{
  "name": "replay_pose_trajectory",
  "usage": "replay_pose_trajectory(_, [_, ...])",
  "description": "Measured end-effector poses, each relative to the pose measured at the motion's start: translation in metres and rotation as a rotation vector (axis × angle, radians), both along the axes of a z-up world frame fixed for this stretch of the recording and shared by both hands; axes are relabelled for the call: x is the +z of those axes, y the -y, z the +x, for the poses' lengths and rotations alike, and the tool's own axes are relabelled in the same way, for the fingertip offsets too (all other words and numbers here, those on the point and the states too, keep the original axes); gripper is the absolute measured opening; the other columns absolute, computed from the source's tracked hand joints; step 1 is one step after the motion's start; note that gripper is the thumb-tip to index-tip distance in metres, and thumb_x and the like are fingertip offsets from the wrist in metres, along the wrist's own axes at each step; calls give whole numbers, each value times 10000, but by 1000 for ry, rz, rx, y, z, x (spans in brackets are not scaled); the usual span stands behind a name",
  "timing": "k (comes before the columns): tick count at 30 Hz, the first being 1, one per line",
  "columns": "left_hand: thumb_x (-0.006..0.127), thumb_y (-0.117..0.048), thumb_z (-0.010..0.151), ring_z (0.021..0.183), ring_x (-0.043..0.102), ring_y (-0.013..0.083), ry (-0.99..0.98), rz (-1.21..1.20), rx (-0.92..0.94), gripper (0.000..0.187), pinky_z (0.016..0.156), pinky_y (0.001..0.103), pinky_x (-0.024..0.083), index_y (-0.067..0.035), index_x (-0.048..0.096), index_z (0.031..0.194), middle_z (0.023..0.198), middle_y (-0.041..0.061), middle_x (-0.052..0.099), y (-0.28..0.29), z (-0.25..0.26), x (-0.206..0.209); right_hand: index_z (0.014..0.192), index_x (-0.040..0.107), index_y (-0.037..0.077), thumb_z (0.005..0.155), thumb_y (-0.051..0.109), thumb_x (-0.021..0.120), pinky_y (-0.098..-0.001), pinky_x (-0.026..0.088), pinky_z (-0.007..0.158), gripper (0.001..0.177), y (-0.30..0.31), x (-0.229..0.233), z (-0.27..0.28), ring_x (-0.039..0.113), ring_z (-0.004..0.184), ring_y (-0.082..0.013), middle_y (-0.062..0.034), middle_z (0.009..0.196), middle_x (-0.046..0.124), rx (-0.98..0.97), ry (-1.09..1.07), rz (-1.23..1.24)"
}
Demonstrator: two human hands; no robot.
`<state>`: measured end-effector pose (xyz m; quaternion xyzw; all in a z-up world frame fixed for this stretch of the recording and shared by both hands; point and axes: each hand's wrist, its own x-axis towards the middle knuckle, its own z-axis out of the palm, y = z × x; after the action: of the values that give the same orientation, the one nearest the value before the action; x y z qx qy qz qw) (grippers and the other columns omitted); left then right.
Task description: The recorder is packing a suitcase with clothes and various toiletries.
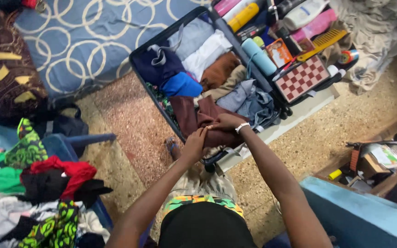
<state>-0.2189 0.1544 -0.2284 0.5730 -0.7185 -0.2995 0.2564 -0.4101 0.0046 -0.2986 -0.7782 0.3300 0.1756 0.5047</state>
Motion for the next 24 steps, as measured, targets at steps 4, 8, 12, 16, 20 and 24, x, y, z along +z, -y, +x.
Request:
replay_pose_trajectory(4, [787, -194, 770, 1106, 641, 418, -88, 98, 137, 648, 931, 475, 523, -8, 598, 1361, 1218, 218, 661, 17, 11, -35, 1131, 762, 129, 927, 570, 678, -491, 482, 1000, 493, -14, 64, 28, 654, 1138, -333, -138, 1163, 731, -57, -96, -452])
replay_pose_trajectory(8, [780, -326, 858, 1075, 717, 376, -402, 358, 171, 515, 902, 431, 560, -27, 683, 1266, 1145, 180, 740, 11, 22, -104, 1112, 687, 103, 826, 532, 688, -540, 318, 1089, 516, -60, 104, 28, 525, 1266, -319, -102, 1210, 653, -145, 194, -990])
replay_pose_trajectory(12, [739, -383, 912, 1106, 718, 358, -561, 525, 149, 516, 940, 414, 553, -10, 678, 1262, 1167, 177, 748, 15, 25, -138, 1118, 685, 101, 849, 551, 644, -583, 247, 1098, 526, -63, 82, 24, 514, 1260, -321, -104, 1164, 636, -123, 349, -1114])
replay_pose_trajectory(16, [743, -342, 880, 1198, 584, 432, 25, 278, 173, 627, 1014, 505, 465, -10, 543, 1374, 1308, 227, 610, 26, 9, -40, 1030, 707, 101, 953, 432, 616, -504, 354, 1080, 352, -37, 36, 37, 572, 1151, -311, -112, 1074, 677, -199, 237, -921])
replay_pose_trajectory(20, [797, -233, 744, 1215, 533, 431, 376, -52, 184, 947, 1040, 577, 422, 11, 340, 1536, 1358, 202, 542, 22, -6, -50, 917, 726, 133, 1018, 428, 573, -501, 441, 996, 347, -10, 30, 59, 624, 1045, -293, -84, 964, 728, -181, -76, -701])
replay_pose_trajectory(24, [838, -202, 653, 1185, 573, 389, 326, -11, 234, 1036, 1036, 515, 468, -32, 364, 1558, 1311, 166, 580, 33, 19, -44, 1027, 721, 126, 1037, 431, 592, -517, 476, 977, 331, 2, 39, 65, 628, 1077, -346, -122, 1057, 712, -259, 46, -635])
